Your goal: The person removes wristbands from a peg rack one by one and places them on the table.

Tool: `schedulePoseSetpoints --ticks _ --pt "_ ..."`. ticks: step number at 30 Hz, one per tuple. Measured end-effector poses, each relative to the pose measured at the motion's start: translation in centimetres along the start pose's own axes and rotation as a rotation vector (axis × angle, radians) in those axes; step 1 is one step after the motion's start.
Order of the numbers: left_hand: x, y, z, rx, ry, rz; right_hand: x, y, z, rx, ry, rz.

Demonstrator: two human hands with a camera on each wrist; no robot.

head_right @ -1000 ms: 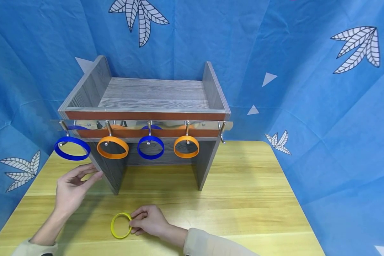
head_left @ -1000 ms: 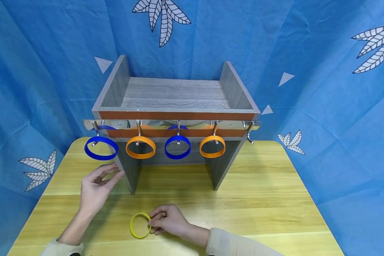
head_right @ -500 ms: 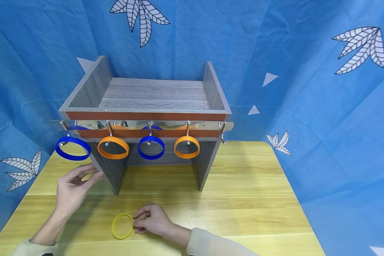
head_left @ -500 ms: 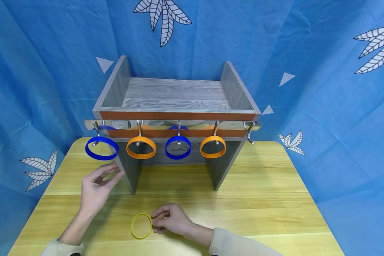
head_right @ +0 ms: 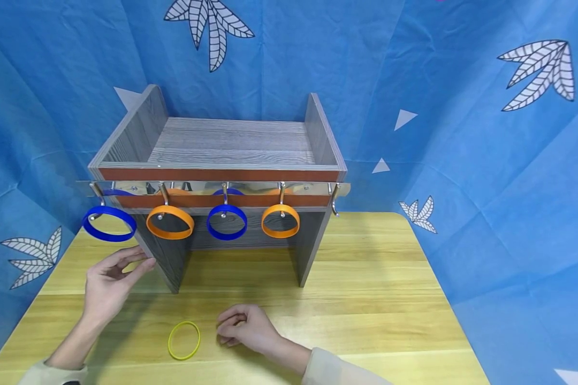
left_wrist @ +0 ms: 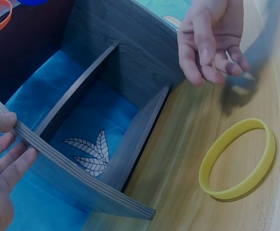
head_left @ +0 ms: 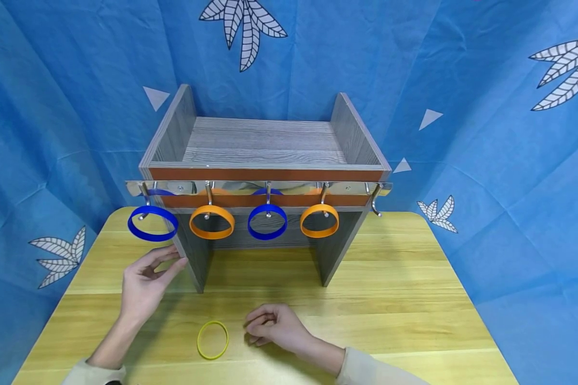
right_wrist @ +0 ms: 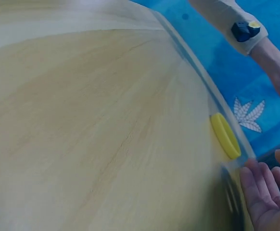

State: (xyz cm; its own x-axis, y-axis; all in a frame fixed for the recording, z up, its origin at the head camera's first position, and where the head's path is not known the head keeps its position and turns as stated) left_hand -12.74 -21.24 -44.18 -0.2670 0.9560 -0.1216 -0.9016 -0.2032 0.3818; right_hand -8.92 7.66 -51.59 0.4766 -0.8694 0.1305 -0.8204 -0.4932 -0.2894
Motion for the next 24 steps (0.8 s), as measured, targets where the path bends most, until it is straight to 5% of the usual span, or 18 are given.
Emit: schedulePoseSetpoints --ticks 14,24 --pt "0.0 -0.1 0.0 -0.009 -0.012 -0.004 -3.0 -2.1 -2.6 -0.139 -0.023 0.031" --pt "-0.1 -0.1 0.0 -0.017 -0.007 -0.003 -5.7 -3.6 -5.7 -0.322 -0.027 0.106"
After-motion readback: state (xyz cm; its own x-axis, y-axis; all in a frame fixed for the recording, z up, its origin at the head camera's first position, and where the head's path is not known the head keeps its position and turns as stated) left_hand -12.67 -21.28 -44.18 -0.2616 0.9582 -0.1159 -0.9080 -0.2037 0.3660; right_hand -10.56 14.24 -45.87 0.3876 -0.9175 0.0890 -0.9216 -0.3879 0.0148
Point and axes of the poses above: each hand's wrist, its own y-axis towards the middle knuckle, its own x-axis out of the palm, z = x × y, the point moved 1 cm from there along y, towards the middle knuckle, and after that the axes turned 3 degrees about -x, right-handed, at the moved point
